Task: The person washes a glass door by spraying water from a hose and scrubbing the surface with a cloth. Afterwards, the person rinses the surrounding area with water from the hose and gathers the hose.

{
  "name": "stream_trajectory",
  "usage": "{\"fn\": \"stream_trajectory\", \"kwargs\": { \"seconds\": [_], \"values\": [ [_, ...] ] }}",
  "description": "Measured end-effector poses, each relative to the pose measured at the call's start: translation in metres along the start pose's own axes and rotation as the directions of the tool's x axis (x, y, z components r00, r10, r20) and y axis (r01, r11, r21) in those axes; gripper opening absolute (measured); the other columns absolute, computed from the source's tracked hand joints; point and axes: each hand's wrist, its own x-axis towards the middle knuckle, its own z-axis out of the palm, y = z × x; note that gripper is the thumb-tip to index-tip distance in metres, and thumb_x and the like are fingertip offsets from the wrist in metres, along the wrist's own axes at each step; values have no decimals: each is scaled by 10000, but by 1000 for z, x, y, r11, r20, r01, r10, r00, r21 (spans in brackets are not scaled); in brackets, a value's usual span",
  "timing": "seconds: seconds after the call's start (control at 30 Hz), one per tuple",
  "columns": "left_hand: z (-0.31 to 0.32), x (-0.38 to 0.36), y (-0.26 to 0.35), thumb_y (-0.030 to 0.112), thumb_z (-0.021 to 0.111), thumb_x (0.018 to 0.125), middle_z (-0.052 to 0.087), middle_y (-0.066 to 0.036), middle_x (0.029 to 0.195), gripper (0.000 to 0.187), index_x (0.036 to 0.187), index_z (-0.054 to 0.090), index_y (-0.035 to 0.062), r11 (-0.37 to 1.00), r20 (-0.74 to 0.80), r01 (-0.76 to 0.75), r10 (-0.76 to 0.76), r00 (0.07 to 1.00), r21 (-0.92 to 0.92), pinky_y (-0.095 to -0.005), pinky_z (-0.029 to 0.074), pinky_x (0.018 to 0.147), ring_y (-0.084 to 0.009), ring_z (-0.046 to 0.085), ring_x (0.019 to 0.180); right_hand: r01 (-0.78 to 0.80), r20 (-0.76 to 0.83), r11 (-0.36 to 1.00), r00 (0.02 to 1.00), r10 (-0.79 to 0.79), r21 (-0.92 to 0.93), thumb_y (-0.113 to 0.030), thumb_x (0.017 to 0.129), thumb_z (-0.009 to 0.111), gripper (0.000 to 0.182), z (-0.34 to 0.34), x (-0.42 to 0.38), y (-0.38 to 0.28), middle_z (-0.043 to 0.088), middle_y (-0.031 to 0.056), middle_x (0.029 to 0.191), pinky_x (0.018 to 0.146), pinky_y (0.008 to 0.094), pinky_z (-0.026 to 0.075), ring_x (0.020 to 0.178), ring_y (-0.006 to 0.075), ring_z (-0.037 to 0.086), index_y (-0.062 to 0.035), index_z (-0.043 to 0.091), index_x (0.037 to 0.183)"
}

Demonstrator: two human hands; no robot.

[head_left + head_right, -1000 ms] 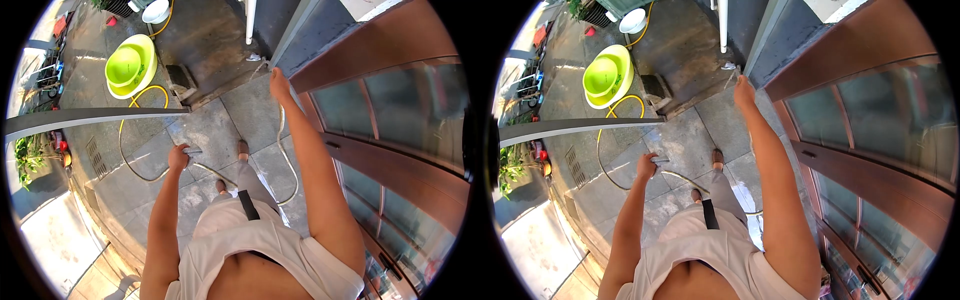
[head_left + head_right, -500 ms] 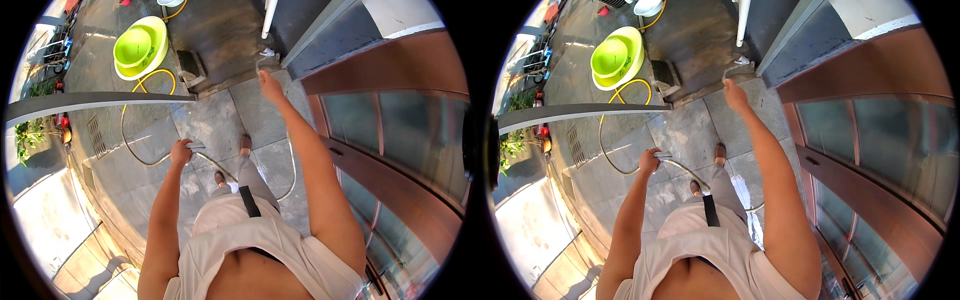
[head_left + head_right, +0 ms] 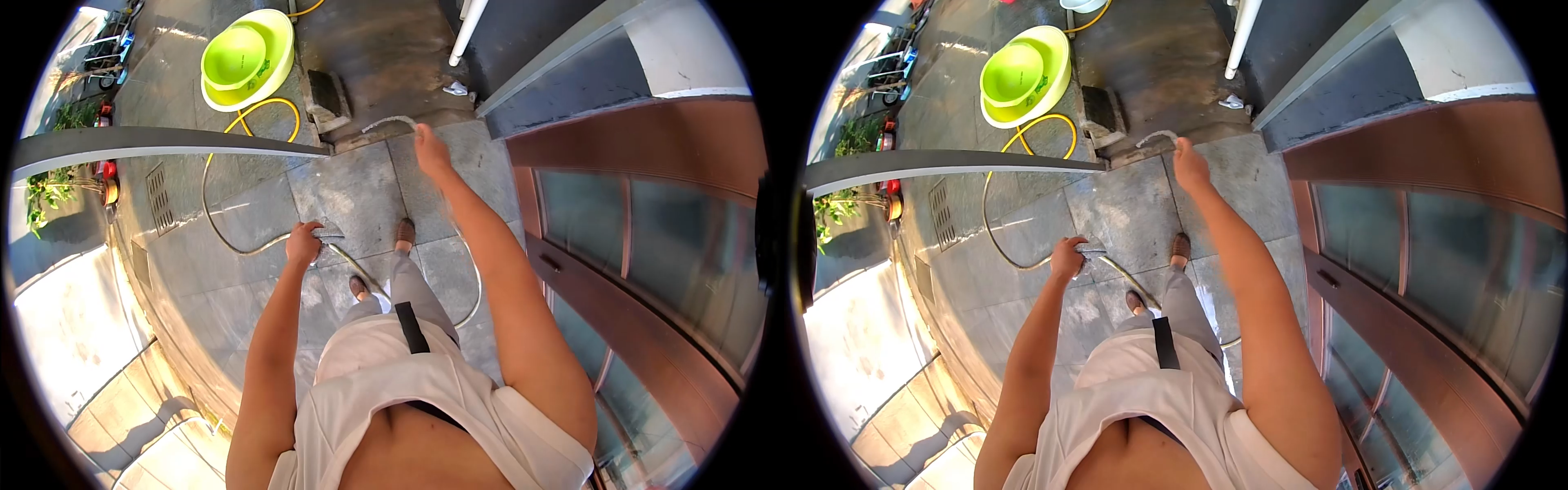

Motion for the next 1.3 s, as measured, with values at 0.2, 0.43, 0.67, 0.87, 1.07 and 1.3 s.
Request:
{"fn": "stream_trajectory", "kwargs": {
  "seconds": [0.2, 0.43, 0.67, 0.87, 1.07, 1.3],
  "values": [
    [8, 2, -9, 57, 633, 721, 624, -97, 1142, 422, 1087, 719, 249, 998, 11, 58, -58, 998, -35, -413, 517, 883, -324, 622, 1062, -160, -164, 986, 975, 150, -49, -279, 959, 481, 364, -46, 26, 22, 660, 217, 1115, 862, 515, 480, 1018, 436, 617, -186, 493, 1311],
    [7, 11, 5, 68, 642, 717, 631, -106, 1089, 433, 1101, 715, 255, 997, 25, 32, -30, 999, -65, -418, 517, 869, -326, 623, 1035, -6, -99, 997, 995, -2, -78, -266, 966, 496, 344, -42, 29, 32, 669, 222, 1068, 834, 520, 485, 988, 442, 626, -201, 486, 1303],
    [6, 26, 29, 73, 647, 728, 634, -97, 1071, 393, 1078, 717, 237, 996, 15, -48, 49, 999, -70, -414, 511, 873, -324, 622, 1022, 59, -45, 998, 997, -60, -21, -257, 974, 487, 327, -5, 18, -11, 676, 232, 1024, 790, 552, 478, 938, 463, 628, -183, 449, 1290],
    [2, 35, 47, 71, 648, 730, 637, -98, 1083, 382, 1073, 716, 227, 994, 9, -98, 98, 995, -52, -414, 506, 876, -327, 621, 1022, 101, -168, 988, 982, -81, 114, -251, 969, 502, 312, -10, 39, -35, 660, 231, 1069, 802, 534, 477, 964, 465, 613, -160, 479, 1266],
    [3, 41, 62, 76, 651, 729, 635, -94, 1098, 380, 1067, 718, 238, 995, 14, -79, 80, 997, -62, -411, 507, 877, -325, 621, 1039, 71, -88, 996, 994, -66, 58, -254, 971, 496, 300, -20, 40, -41, 657, 228, 1086, 819, 524, 479, 987, 458, 611, -139, 506, 1247],
    [7, 40, 60, 97, 667, 731, 631, -83, 1113, 382, 1071, 716, 263, 995, 44, -93, 94, 995, -25, -410, 513, 870, -317, 627, 1040, -33, 85, 999, 996, 36, -39, -258, 966, 494, 314, 10, -9, -7, 659, 237, 1067, 833, 526, 481, 987, 462, 614, -140, 504, 1257]
  ]
}}
